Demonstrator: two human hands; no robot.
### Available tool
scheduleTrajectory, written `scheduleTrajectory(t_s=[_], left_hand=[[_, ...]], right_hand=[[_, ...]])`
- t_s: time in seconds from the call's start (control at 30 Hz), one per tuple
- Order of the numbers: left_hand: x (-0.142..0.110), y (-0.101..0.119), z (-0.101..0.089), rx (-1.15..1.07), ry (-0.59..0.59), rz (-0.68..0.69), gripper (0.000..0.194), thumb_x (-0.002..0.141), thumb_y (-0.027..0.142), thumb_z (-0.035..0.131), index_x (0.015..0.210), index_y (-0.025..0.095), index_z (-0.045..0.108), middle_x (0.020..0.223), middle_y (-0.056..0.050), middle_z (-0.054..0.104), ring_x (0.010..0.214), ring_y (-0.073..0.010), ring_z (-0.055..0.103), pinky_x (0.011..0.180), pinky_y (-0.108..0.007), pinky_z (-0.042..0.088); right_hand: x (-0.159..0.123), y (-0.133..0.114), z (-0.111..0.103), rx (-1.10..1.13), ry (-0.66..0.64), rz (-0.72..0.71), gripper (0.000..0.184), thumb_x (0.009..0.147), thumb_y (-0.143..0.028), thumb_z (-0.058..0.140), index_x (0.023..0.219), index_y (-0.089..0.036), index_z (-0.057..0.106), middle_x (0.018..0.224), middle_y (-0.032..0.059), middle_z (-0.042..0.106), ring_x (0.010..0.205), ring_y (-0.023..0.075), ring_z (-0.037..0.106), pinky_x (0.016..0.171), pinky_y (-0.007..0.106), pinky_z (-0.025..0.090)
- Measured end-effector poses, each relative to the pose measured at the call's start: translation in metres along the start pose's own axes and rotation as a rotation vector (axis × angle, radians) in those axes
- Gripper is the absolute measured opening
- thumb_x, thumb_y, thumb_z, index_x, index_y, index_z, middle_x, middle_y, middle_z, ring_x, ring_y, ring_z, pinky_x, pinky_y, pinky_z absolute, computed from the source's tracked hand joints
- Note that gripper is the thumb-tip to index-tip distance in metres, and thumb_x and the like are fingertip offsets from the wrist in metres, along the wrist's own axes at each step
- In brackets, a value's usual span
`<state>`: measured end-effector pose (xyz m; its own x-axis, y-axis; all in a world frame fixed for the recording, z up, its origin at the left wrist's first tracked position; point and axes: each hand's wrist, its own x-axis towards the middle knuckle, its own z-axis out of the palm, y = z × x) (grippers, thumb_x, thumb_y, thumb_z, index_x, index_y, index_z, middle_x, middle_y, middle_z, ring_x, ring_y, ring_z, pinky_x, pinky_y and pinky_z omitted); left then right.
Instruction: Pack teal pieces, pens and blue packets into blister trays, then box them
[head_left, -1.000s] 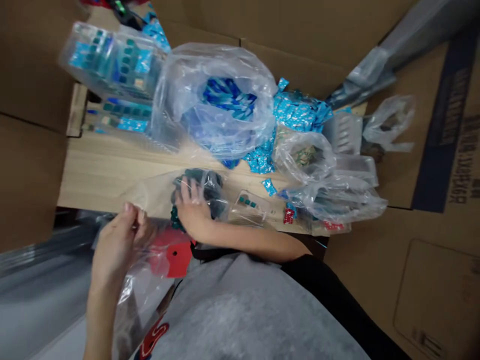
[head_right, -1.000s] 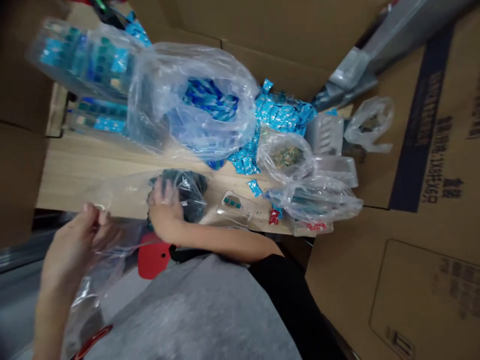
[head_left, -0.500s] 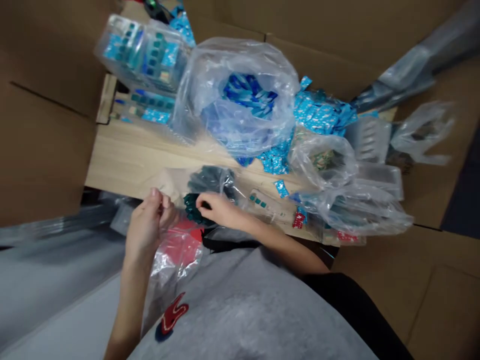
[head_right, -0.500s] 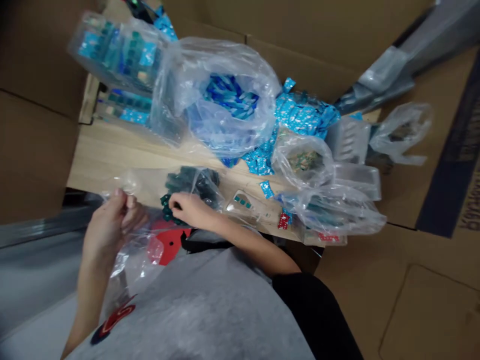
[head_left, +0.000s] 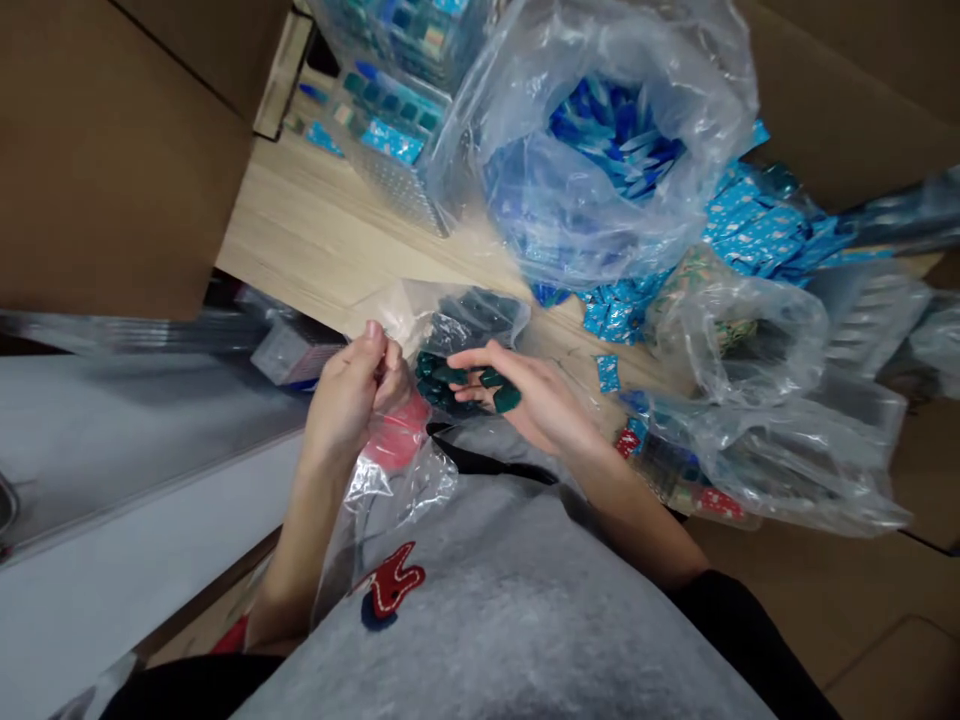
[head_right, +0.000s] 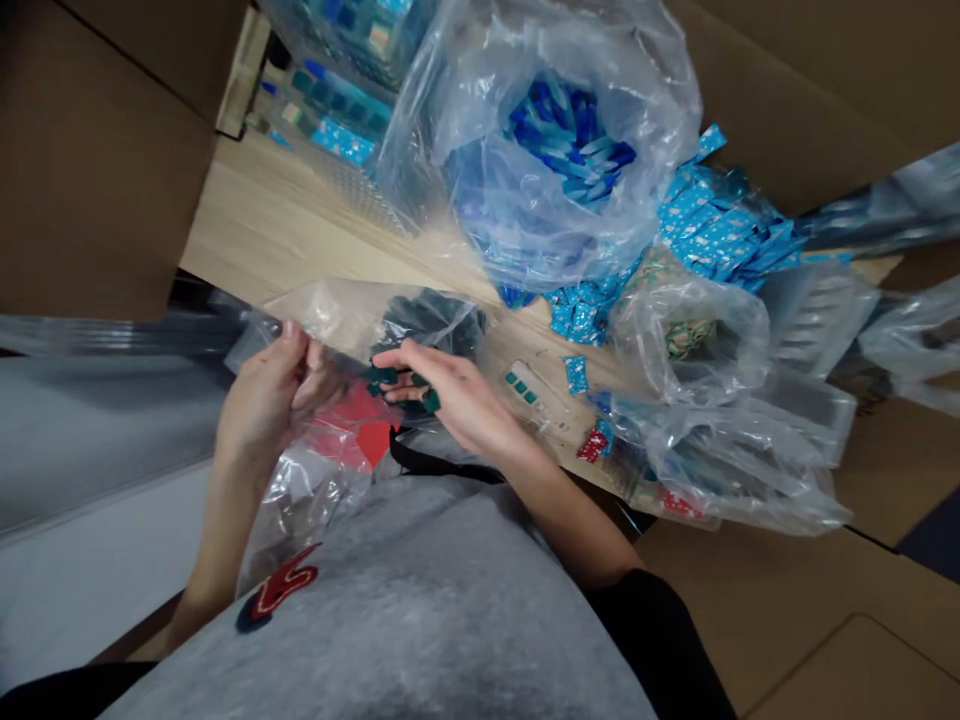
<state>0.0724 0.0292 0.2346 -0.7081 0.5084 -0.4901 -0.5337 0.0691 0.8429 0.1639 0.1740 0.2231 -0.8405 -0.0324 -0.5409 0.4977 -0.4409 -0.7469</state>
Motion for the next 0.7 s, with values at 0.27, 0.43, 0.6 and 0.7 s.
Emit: scheduleTrajectory(t_s=[0.27,0.43,0.6,0.7], left_hand=[[-0.014,0.012,-0.027,0.235,0.036,-0.074,0.043,0.075,0.052,0.069,0.056,0.020,0.048,0.042,0.006,0.035,0.037,-0.0057,0.028,0.037,-0.022,0.021],[-0.010,0.010,-0.027,0.161,-0.006,-0.070,0.037,0.079,0.047,0.066,0.059,0.020,0.049,0.043,0.007,0.033,0.037,-0.0059,0.026,0.038,-0.021,0.023],[-0.005,0.004,-0.014,0.147,-0.018,-0.047,0.039,0.077,0.050,0.069,0.063,0.019,0.051,0.045,0.007,0.035,0.039,-0.0057,0.028,0.039,-0.021,0.022],[-0.004,0.002,-0.013,0.077,0.035,-0.017,0.038,0.077,0.049,0.070,0.064,0.020,0.050,0.044,0.008,0.033,0.038,-0.0058,0.028,0.039,-0.021,0.024]], right_hand=[[0.002,-0.007,-0.044,-0.563,0.366,-0.385,0.039,0.098,-0.041,0.038,0.125,-0.022,0.058,0.130,0.0065,0.062,0.125,0.0207,0.054,0.109,0.046,0.039],[0.021,0.007,-0.024,-1.094,0.257,-0.282,0.053,0.090,-0.022,0.056,0.141,-0.019,0.043,0.150,0.0146,0.039,0.138,0.0296,0.040,0.110,0.051,0.038],[0.073,0.030,-0.002,-1.518,0.259,0.013,0.103,0.064,-0.008,0.079,0.151,-0.020,0.024,0.158,0.0215,0.017,0.143,0.0453,0.021,0.104,0.065,0.035],[0.088,0.034,-0.012,-1.541,0.187,-0.068,0.075,0.072,-0.004,0.068,0.142,-0.017,0.043,0.154,0.0215,0.029,0.136,0.0434,0.034,0.101,0.058,0.039]])
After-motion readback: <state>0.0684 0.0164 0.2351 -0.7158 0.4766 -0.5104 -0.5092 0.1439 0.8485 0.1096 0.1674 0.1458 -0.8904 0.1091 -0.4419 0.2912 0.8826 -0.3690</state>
